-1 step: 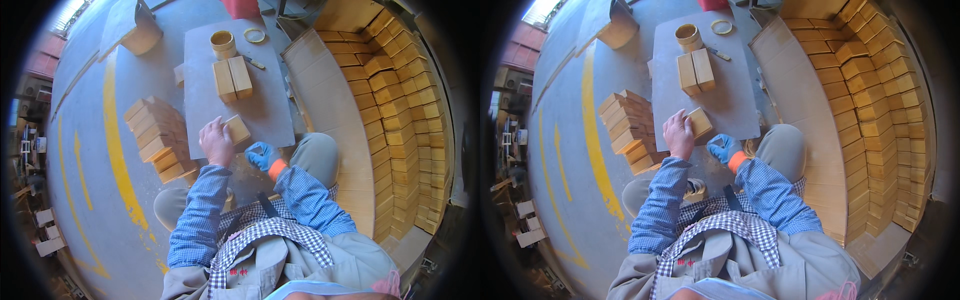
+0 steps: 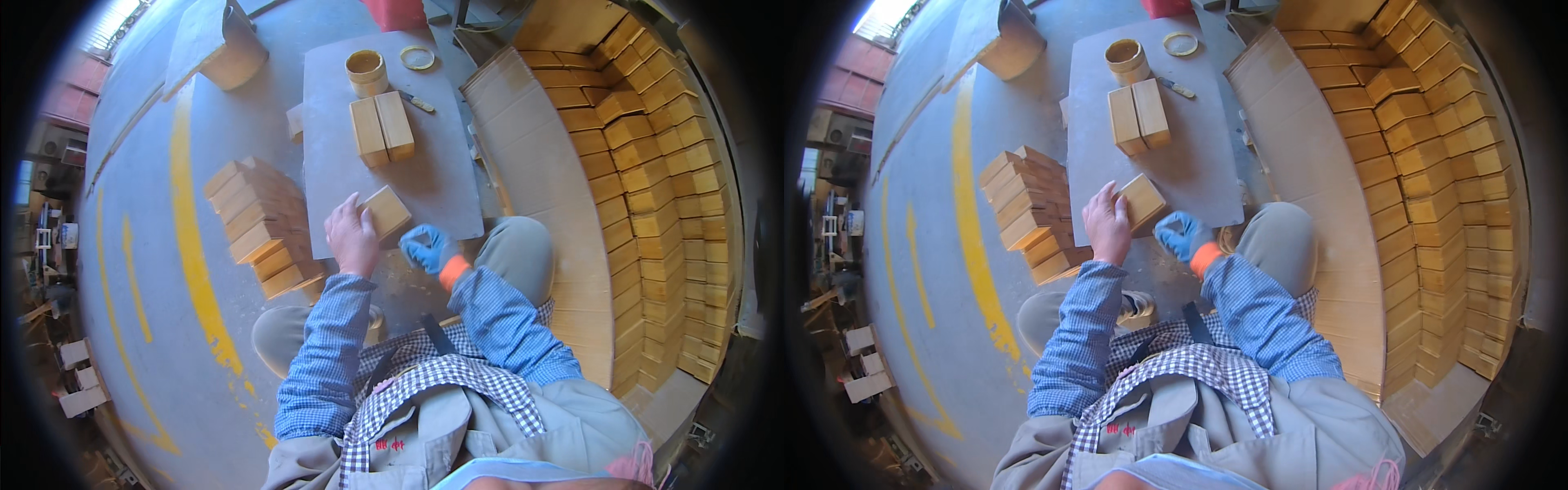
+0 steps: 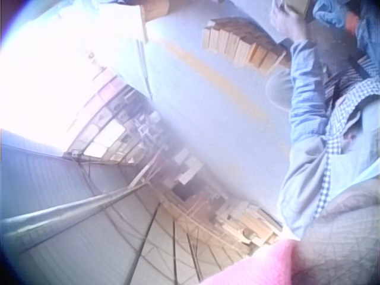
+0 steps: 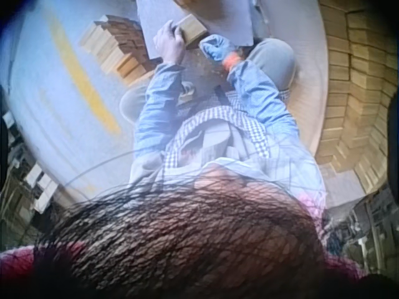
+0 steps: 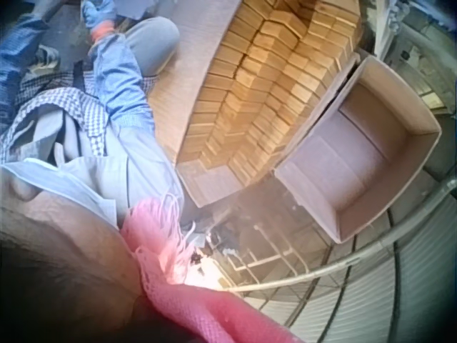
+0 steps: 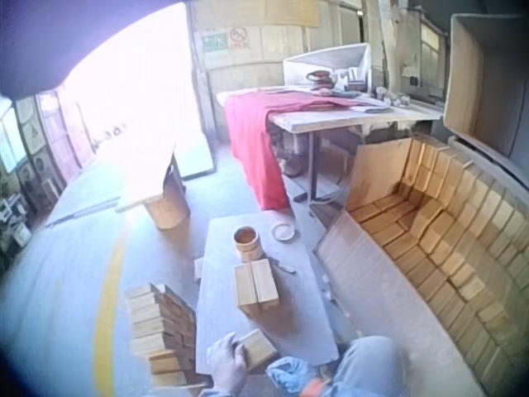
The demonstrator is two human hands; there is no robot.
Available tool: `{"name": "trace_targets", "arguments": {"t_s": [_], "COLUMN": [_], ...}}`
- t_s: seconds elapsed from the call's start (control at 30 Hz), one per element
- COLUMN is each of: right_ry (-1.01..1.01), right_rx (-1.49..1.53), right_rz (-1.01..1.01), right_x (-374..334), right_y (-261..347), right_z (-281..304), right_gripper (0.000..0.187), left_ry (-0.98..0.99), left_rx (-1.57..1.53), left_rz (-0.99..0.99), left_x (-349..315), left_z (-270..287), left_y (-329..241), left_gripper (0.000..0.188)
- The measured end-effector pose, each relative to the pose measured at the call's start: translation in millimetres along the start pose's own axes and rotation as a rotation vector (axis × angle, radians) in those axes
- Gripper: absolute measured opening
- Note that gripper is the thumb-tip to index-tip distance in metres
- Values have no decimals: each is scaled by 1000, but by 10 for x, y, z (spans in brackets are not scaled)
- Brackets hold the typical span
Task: The person sits on the floor and assembles small wooden blocks by applying glue to their edges and pressing them together. They handle the blocks one at a time, occasionally stacking them and placing them into a nearby box.
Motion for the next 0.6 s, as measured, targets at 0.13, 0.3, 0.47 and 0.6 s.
{"name": "trace_targets", "arguments": {"t_s": [0.13,0.3,0.47,0.6], "right_ry": [-34,-71,-139,-162], "right_rx": [151,-71,-95,-151], "right_rz": [69,187,-1,71], "right_x": [468,399,48,-8], "right_y": [58,181,163,123], "right_z": [-30,17,-20,-79], "right_gripper": [12,14,13,11], "left_ry": [161,-88,-2,14], "left_rx": [-185,-67,-97,-114], "left_rz": [182,81,20,50], "left_x": [-367,-210,68,42], "left_z": [26,-29,-181,-226], "left_y": [162,1,-25,3], "left_gripper": [57,58,50,47]}}
Point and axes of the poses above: each hand's wrist, its own x-axis towards the middle knuckle, its own z-axis out of the back of the hand, y = z × x, the point moved 3 cm from there along x, towards the middle knuckle, and after that the axes turned 11 degrees about x, right-handed, at the moved point
